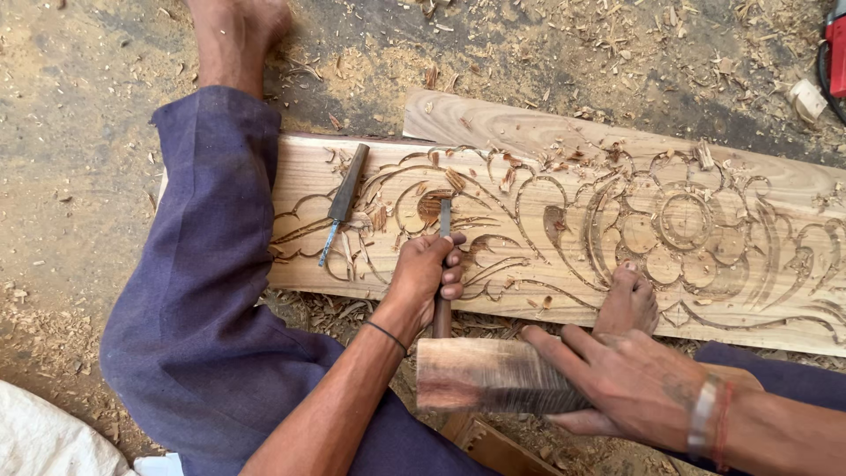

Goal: The person sits on the ground carving a floral pattern into a long wooden panel. They hold a chisel against the wood and strike it with a wooden mallet, reposition the chisel across different parts of the design, and at times carve by hand, brushing away shavings between cuts.

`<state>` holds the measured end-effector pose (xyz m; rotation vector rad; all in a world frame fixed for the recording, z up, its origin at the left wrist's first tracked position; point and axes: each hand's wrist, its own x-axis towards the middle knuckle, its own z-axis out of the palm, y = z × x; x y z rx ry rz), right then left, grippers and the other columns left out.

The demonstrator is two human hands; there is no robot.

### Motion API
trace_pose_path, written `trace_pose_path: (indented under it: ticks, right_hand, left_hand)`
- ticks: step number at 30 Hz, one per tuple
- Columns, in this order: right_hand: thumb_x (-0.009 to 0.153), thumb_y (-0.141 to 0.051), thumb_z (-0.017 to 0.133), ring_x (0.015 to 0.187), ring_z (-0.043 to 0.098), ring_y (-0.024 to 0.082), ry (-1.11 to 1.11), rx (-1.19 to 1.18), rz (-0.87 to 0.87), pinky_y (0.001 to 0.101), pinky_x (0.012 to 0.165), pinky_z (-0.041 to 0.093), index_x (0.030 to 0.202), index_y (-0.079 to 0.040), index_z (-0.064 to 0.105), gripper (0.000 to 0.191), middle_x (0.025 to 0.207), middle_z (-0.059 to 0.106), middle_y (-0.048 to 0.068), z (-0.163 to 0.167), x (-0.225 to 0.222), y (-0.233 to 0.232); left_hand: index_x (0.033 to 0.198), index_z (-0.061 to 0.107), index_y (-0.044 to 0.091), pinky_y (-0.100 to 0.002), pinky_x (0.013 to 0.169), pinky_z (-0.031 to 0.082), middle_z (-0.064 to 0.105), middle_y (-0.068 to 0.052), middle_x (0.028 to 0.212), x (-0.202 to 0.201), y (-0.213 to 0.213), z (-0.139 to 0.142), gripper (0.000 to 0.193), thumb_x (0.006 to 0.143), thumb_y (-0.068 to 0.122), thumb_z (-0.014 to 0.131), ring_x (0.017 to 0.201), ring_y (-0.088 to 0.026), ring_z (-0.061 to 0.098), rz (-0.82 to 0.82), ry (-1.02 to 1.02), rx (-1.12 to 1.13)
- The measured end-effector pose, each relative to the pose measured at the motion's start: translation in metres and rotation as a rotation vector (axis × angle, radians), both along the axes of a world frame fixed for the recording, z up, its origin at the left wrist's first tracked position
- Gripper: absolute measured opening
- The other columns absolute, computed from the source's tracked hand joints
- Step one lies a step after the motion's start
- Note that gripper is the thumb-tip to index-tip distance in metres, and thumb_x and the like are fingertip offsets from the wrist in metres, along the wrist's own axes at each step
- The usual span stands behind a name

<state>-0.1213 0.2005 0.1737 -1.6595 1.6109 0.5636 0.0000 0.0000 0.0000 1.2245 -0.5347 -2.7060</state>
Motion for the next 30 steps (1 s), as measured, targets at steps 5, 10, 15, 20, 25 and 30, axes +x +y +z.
trace_pose_path:
  ticks: [5,10,15,20,25,30]
  right_hand:
    - [0.089,-0.056,0.073,0.088,0.069,0.036,-0.238,-0.229,0.194,0.0451,0.071,0.059,0.147,0.003,0.033,0.092,0.108,0.06,0.018,0.002,-0.003,0.004]
    - [0.08,-0.052,0.078,0.087,0.068,0.038,-0.124,-0.239,0.102,0.0461,0.067,0.057,0.147,0.002,0.035,0.096,0.107,0.06,0.018,-0.005,-0.006,0.004]
    - [0.085,-0.06,0.072,0.083,0.068,0.035,0.008,-0.243,0.177,0.0456,0.068,0.059,0.147,0.002,0.035,0.095,0.105,0.059,0.018,-0.008,-0.008,0.007]
    - [0.092,-0.069,0.06,0.083,0.068,0.029,0.065,-0.042,0.141,0.0413,0.068,0.06,0.151,-0.002,0.033,0.093,0.112,0.057,0.014,-0.01,-0.012,0.011]
    - [0.089,-0.072,0.063,0.09,0.067,0.031,0.045,-0.053,0.034,0.0417,0.071,0.06,0.152,-0.003,0.033,0.098,0.114,0.057,0.013,-0.008,-0.016,0.011]
    - [0.084,-0.069,0.07,0.091,0.068,0.033,-0.026,-0.155,-0.004,0.0437,0.076,0.058,0.149,-0.004,0.037,0.097,0.114,0.06,0.012,-0.006,-0.017,0.015]
  left_hand:
    - [0.116,0.054,-0.005,-0.023,0.035,0.033,0.049,-0.002,0.07,0.0,0.0,0.004,0.019,0.103,0.007,0.048,0.048,-0.008,0.039,0.004,0.011,0.023]
    - [0.116,0.053,-0.004,-0.024,0.037,0.033,0.048,-0.002,0.07,-0.001,0.001,0.005,0.019,0.103,0.008,0.049,0.049,-0.009,0.039,0.006,0.028,-0.011]
    - [0.117,0.054,-0.005,-0.024,0.038,0.033,0.048,-0.003,0.071,-0.004,0.002,0.005,0.021,0.102,0.008,0.05,0.05,-0.009,0.04,0.008,0.042,-0.018]
    - [0.115,0.054,-0.003,-0.025,0.038,0.033,0.048,-0.002,0.07,-0.007,0.005,0.009,0.019,0.102,0.01,0.049,0.05,-0.01,0.04,0.021,0.032,0.003]
    - [0.117,0.057,-0.004,-0.022,0.034,0.034,0.048,0.0,0.066,-0.005,-0.004,0.017,0.023,0.104,0.012,0.047,0.046,-0.008,0.039,0.132,0.112,0.234]
    - [0.124,0.054,-0.009,-0.018,0.032,0.036,0.043,0.004,0.063,0.01,-0.033,0.031,0.027,0.111,0.012,0.045,0.044,-0.004,0.038,0.385,0.431,0.104]
